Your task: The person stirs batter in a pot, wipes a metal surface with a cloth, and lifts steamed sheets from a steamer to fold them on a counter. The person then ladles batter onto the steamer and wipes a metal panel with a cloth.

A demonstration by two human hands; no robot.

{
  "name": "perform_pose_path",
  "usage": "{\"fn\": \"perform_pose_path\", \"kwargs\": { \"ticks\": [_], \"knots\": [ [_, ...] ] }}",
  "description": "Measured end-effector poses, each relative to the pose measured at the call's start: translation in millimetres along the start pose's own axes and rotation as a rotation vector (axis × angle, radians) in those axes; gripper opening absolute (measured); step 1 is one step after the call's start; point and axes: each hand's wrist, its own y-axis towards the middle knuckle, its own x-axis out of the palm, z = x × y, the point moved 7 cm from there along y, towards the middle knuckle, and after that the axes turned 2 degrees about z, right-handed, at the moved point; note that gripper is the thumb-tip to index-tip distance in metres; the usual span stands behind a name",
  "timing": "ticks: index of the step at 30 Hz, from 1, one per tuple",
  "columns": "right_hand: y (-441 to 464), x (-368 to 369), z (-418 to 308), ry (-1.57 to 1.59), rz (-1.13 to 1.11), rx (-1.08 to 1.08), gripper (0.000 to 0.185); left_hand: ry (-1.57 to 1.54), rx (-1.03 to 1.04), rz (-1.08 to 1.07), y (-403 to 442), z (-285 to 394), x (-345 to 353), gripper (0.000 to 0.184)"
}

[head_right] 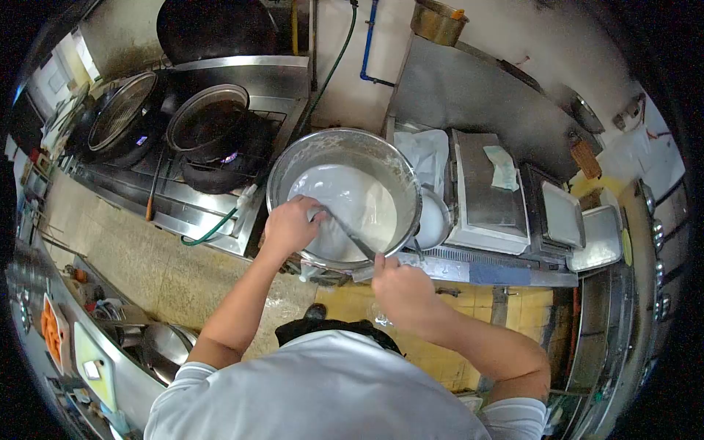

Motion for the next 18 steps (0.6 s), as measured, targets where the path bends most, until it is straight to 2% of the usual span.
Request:
{"fn": "perform_pose_path", "kwargs": {
  "ticks": [3, 6, 9, 12, 15, 18],
  "knots": [
    [6.0, 26.4, 11.7, -0.168, 0.135, 0.062, 0.050, -0.008, -0.014, 0.007, -0.4, 0.0, -2.0, 0.030],
    [9.7, 37.8, 46.8, -0.189, 0.169, 0.155, 0.046, -0.023, -0.008, 0.038, -0.3, -2.4, -1.5, 0.029],
    [7.8, 22.4, 72.8, -0.192, 0.033, 0.160, 0.037, -0.028, -0.002, 0.055, 0.7, -2.0, -1.2, 0.029],
    [9.6, -14.1, 88.0, 0.019, -0.187, 0.139, 0.031, -0.024, -0.010, 0.045, -0.8, -1.2, -2.0, 0.029],
    [14.6, -51.2, 90.3, 0.065, -0.392, 0.213, 0.029, -0.016, -0.006, 0.044, -0.6, -0.3, -1.7, 0.029],
    [26.1, -51.9, 92.5, 0.109, -0.447, 0.084, 0.030, -0.017, -0.004, 0.059, -1.2, -0.7, -1.8, 0.029]
  ]
}}
